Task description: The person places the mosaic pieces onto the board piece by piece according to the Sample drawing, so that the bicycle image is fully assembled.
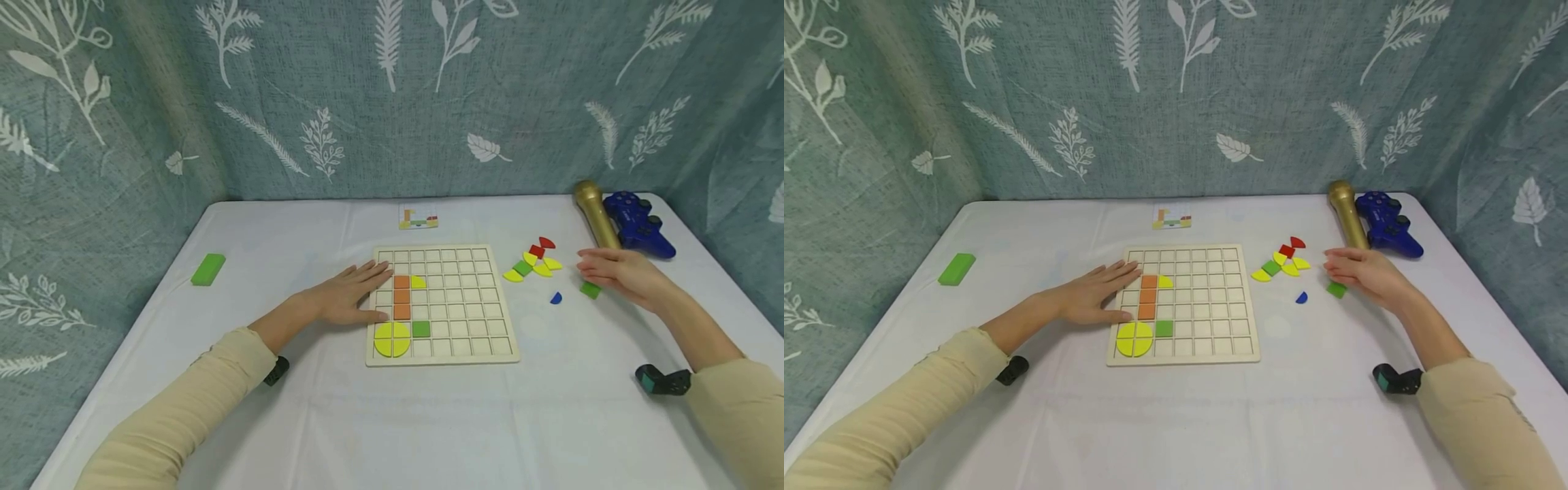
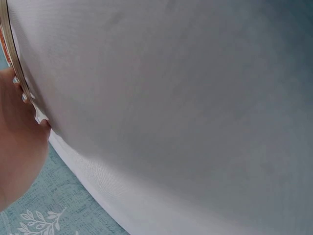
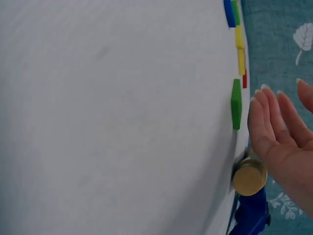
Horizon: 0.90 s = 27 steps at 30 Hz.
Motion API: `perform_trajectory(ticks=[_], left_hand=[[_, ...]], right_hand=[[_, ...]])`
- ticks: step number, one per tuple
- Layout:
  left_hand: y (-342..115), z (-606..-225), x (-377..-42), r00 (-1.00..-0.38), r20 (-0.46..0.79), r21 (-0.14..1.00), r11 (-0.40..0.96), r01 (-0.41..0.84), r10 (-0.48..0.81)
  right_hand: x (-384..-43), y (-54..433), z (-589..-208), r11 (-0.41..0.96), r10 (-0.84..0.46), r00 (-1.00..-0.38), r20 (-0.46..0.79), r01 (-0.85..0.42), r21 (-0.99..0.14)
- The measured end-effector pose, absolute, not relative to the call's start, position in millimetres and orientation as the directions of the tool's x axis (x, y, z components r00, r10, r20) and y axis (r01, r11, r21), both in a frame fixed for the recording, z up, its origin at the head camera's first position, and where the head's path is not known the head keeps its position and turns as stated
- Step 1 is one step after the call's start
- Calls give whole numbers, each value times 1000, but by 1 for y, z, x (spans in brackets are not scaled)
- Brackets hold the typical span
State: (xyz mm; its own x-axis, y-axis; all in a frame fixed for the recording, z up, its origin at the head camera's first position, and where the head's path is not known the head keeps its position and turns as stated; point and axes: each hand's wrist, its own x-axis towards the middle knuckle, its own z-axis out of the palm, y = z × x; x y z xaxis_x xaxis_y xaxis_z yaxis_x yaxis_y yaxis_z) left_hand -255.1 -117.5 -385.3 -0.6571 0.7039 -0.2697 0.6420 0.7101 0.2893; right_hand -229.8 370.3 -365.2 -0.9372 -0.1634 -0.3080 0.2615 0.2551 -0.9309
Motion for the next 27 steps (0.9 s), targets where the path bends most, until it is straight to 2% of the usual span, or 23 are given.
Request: perform_trajectory(ticks=[3,7,9,17,27], left_hand=[[-118,-387,-256,-655,-266,285,707,647,707],[-118,-388,-257,-653,-264,289,704,649,710],[-118,-388,-258,-655,-264,288,706,647,708],[-117,-387,-256,-655,-266,291,707,645,707],[-119,-387,-256,-657,-270,290,710,642,704]], right_hand=[[-227,373,-369,394,-131,-952,-277,207,-896],[-221,376,-371,639,-120,-971,-206,83,-765],[-219,376,-371,694,-132,-976,-173,33,-719],[-215,374,-373,701,-191,-970,-152,-26,-713],[-215,372,-375,755,-189,-972,-140,-52,-654]])
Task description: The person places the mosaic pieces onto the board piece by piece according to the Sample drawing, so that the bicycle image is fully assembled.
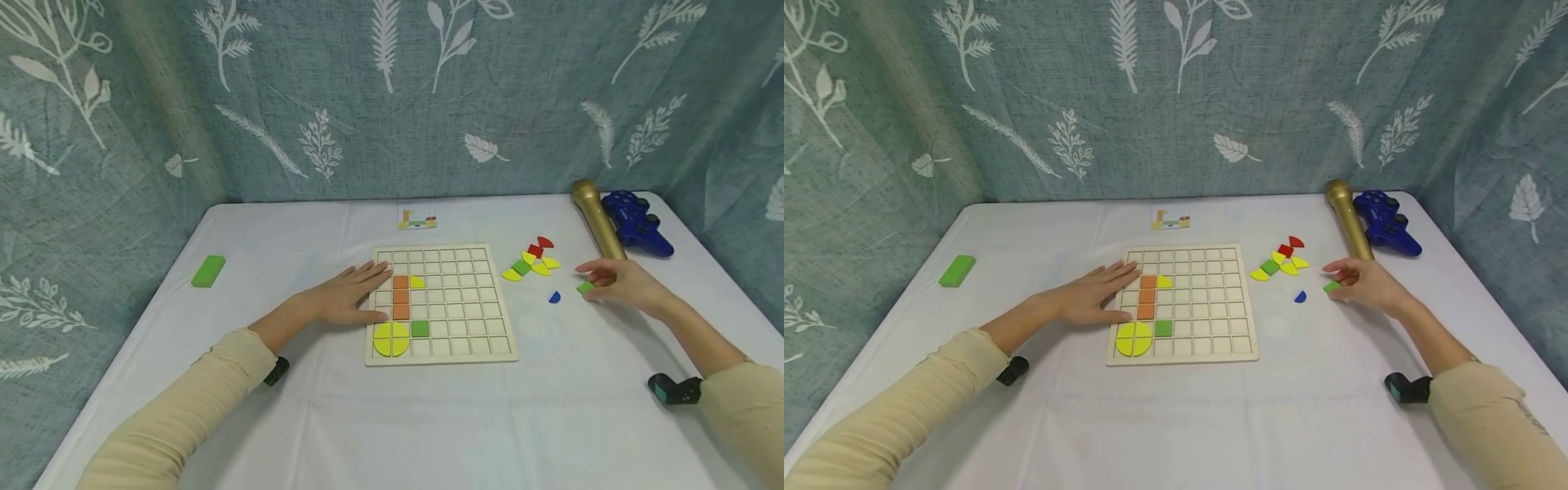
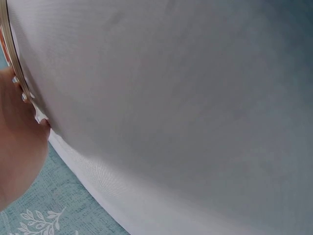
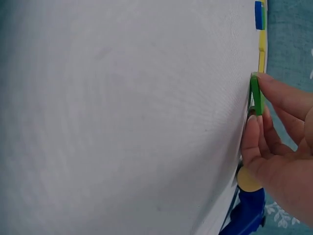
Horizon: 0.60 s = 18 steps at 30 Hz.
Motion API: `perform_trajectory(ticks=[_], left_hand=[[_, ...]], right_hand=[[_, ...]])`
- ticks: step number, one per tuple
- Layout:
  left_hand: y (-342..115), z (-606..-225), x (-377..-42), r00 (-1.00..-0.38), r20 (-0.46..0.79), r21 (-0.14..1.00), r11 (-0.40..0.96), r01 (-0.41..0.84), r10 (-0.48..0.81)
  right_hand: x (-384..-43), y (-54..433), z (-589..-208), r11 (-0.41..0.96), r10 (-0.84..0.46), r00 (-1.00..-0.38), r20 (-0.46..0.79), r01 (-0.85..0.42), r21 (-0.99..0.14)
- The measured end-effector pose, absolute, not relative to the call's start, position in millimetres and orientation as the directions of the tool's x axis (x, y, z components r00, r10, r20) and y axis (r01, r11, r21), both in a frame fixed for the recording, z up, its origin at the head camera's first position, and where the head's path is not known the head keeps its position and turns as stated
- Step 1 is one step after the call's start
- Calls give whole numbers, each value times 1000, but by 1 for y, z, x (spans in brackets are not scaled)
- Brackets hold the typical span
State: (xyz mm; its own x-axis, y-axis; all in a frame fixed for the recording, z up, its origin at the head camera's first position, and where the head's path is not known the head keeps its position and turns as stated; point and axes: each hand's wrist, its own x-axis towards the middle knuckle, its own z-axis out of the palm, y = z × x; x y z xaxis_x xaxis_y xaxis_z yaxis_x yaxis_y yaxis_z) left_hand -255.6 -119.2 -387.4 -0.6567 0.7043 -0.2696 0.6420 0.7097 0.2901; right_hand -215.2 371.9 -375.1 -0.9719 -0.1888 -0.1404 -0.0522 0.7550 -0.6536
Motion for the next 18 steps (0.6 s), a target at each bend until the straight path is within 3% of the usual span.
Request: perform_trajectory(ticks=[11,18], left_hand=[[-119,-389,-256,-665,-272,292,719,631,695],[-119,-390,-257,-663,-261,289,712,640,702]], right_hand=[[-217,375,-371,800,-61,-980,-188,65,-596],[-219,370,-368,701,2,-975,-222,160,-695]])
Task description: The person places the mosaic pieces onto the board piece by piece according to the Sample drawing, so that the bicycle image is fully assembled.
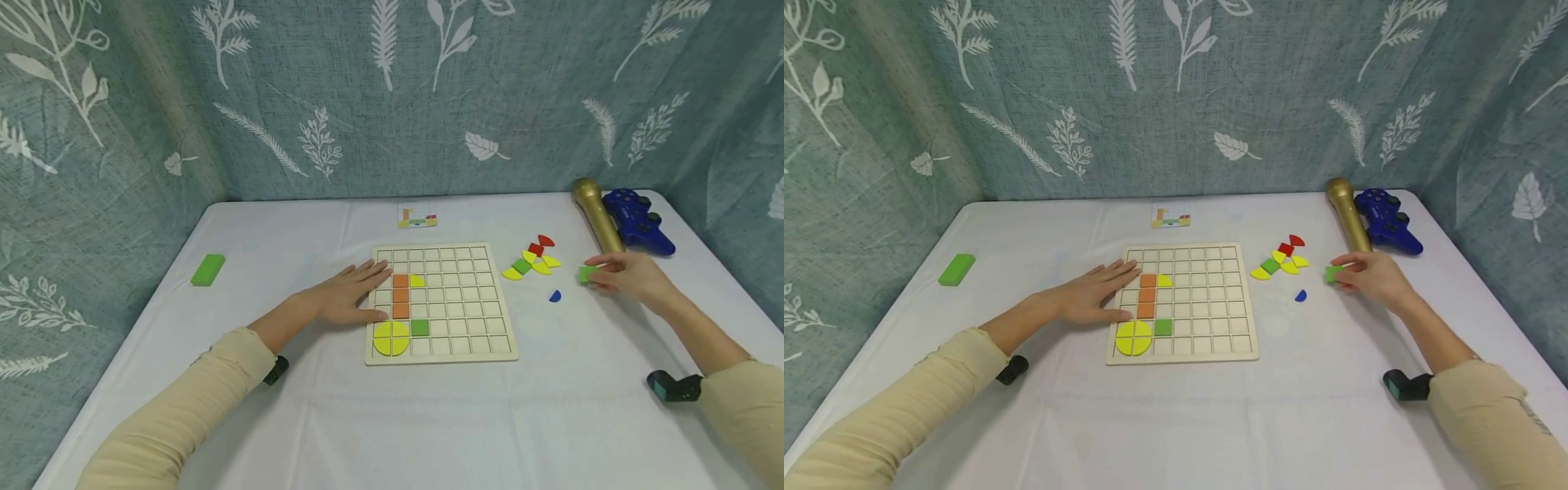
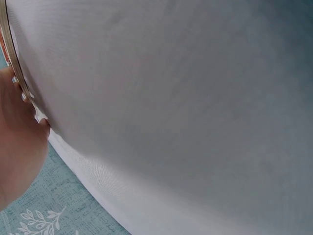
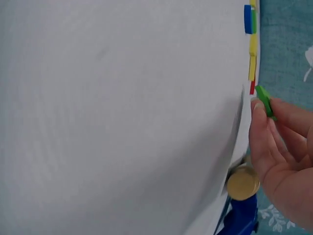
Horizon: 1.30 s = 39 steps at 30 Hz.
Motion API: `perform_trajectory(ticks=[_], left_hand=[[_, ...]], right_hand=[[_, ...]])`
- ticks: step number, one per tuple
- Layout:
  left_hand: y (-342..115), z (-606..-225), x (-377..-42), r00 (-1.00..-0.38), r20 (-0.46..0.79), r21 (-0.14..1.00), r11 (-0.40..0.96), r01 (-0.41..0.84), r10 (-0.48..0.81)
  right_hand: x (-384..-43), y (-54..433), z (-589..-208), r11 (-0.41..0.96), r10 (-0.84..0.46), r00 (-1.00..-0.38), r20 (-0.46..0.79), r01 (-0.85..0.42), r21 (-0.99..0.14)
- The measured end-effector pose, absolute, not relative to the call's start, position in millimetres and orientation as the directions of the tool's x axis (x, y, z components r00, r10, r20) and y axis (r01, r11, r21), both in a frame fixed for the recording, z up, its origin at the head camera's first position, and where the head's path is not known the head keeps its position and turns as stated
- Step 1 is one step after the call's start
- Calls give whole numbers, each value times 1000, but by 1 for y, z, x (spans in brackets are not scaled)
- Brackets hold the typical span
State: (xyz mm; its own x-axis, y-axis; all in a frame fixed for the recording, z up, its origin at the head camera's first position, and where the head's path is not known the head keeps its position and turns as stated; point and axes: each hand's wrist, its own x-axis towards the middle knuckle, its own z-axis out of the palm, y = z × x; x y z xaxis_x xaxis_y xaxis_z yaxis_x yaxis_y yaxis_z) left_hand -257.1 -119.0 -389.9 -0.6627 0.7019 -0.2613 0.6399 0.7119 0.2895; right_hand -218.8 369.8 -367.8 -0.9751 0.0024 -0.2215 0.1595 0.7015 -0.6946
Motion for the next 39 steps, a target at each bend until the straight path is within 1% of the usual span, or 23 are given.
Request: perform_trajectory(ticks=[5,10,19,23,29,34,39], left_hand=[[-119,-390,-257,-660,-264,295,710,639,704],[-119,-390,-258,-664,-270,289,717,634,697],[-118,-389,-257,-658,-269,293,710,640,703],[-118,-389,-257,-656,-268,291,708,643,706],[-119,-390,-257,-658,-265,298,709,639,704],[-119,-389,-256,-657,-258,305,705,641,709],[-118,-388,-256,-660,-264,300,710,637,703]], right_hand=[[-218,359,-362,620,-10,-963,-269,205,-757],[-218,345,-354,563,-43,-955,-293,219,-797],[-214,317,-356,430,-200,-934,-296,188,-883],[-212,302,-358,411,-266,-917,-297,171,-895],[-209,281,-359,437,-333,-894,-301,136,-889],[-207,266,-361,436,-373,-881,-291,111,-893],[-206,253,-365,417,-396,-869,-297,119,-901]])
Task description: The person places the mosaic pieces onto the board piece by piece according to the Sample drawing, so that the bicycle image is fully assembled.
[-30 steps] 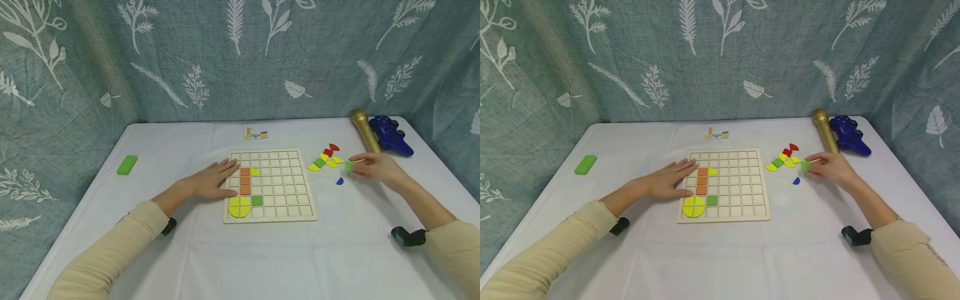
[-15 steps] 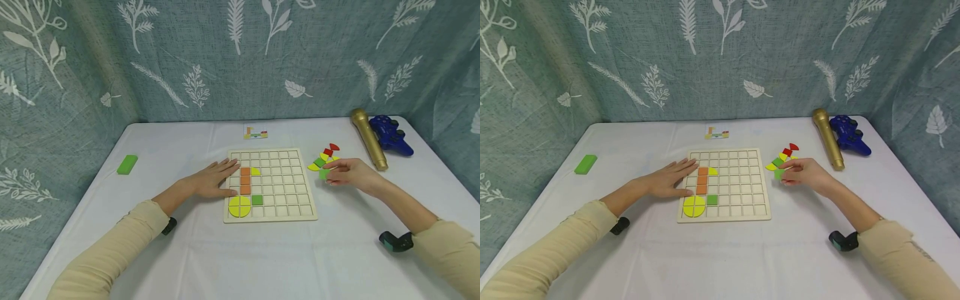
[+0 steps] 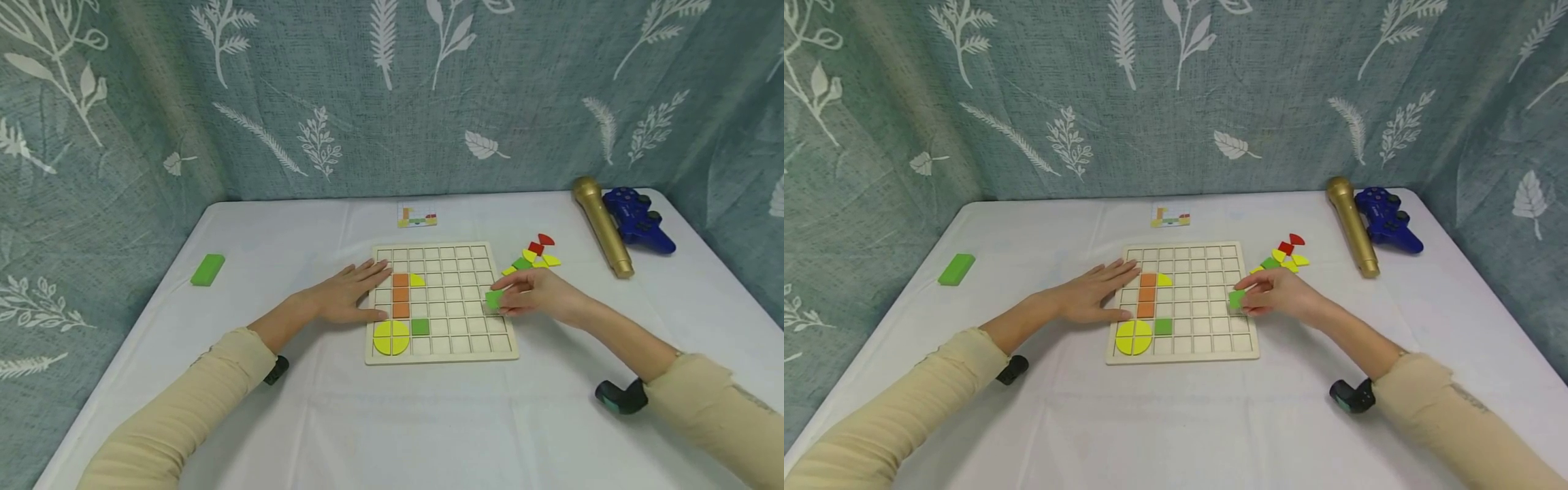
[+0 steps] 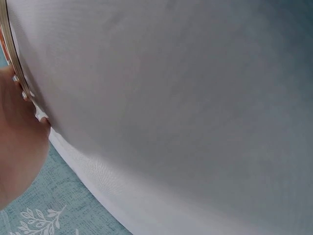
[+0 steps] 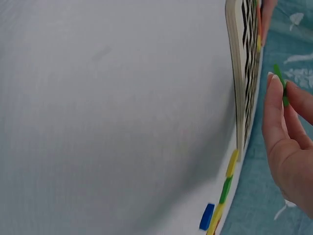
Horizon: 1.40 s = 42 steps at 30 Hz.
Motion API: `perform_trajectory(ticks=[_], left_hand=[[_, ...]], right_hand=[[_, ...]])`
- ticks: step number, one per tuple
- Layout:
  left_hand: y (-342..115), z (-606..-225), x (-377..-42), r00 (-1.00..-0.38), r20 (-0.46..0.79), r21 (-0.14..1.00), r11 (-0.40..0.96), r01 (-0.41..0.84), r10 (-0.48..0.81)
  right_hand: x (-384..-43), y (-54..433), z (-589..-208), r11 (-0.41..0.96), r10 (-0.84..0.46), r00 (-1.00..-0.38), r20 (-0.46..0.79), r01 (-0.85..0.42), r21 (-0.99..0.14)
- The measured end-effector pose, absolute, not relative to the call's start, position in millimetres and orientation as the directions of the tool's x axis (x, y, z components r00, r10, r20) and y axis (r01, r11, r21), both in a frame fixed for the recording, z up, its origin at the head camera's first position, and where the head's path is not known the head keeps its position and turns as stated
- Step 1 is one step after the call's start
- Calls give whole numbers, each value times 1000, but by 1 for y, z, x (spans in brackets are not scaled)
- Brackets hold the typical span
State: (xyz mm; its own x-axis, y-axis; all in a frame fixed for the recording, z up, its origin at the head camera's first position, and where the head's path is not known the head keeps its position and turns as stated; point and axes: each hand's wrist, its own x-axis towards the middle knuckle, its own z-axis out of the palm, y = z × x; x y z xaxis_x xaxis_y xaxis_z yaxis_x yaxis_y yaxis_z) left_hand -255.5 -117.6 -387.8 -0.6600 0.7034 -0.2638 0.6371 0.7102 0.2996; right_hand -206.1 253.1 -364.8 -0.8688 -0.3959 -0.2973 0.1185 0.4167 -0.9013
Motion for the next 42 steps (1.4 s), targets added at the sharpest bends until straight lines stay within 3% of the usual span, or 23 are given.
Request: perform_trajectory(ticks=[23,34,42], left_hand=[[-118,-388,-255,-649,-246,318,693,647,720],[-117,-390,-258,-654,-251,304,700,647,714],[-118,-389,-256,-650,-254,302,697,650,716]], right_hand=[[-200,182,-382,417,-438,-826,-355,164,-894],[-199,173,-383,515,-435,-860,-266,5,-857],[-198,171,-380,508,-443,-853,-277,16,-861]])
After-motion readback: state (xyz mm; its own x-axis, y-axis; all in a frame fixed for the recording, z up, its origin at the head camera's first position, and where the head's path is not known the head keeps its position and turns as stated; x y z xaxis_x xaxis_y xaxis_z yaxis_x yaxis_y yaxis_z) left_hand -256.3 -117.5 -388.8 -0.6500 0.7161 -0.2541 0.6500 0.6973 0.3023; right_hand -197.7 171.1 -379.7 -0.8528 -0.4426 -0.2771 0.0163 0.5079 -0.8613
